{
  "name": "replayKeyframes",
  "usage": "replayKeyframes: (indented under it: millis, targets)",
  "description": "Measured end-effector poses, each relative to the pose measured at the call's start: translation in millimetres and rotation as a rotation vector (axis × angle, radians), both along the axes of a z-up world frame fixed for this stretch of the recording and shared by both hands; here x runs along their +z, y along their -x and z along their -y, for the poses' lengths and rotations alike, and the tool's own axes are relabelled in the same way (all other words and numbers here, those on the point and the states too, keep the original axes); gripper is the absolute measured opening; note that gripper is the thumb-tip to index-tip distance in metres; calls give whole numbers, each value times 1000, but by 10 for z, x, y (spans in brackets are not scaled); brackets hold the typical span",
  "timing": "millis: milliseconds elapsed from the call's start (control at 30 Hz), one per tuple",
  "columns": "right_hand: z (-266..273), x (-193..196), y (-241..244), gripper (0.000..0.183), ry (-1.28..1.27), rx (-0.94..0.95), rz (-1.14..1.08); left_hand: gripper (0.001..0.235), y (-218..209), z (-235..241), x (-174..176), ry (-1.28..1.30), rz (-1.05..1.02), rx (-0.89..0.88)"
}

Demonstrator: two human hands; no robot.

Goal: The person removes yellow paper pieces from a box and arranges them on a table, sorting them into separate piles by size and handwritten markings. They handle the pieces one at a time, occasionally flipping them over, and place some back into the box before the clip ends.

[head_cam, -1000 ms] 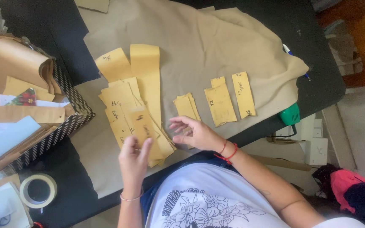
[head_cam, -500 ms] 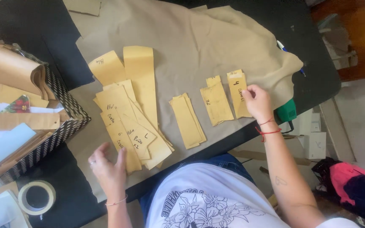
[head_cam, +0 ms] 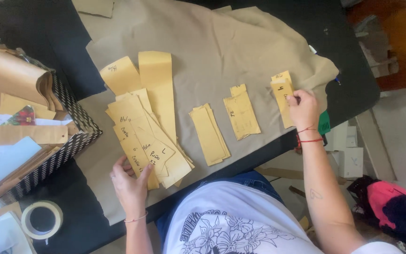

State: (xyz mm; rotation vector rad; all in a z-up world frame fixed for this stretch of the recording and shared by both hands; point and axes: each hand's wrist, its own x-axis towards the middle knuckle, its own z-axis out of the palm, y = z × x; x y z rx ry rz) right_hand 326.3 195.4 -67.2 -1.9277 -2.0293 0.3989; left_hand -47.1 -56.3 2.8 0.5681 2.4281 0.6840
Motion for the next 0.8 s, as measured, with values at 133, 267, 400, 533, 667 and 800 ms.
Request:
replayKeyframes:
  millis: [133, 267, 400, 533, 667, 800]
  targets:
    - [194, 231, 294, 7, -245, 166, 63, 55, 12, 32, -110, -50, 12, 55]
    - [235, 123, 464, 13, 99, -43, -193, 43, 30, 48, -176, -106, -26, 54]
    - [350, 284, 688, 31, -117, 115, -155, 40, 26, 27, -96, -21, 116, 135]
    - [454, 412, 772, 23, -227, 127, -219, 38, -15, 23, -20, -83, 130, 137]
    - [598, 587, 1134, 19, 101, 103, -502, 22, -24, 39, -147, -455, 398, 187]
    - [916, 846, 1710, 14, 502, 313, -677, 21, 3, 162, -1004, -606, 726, 262]
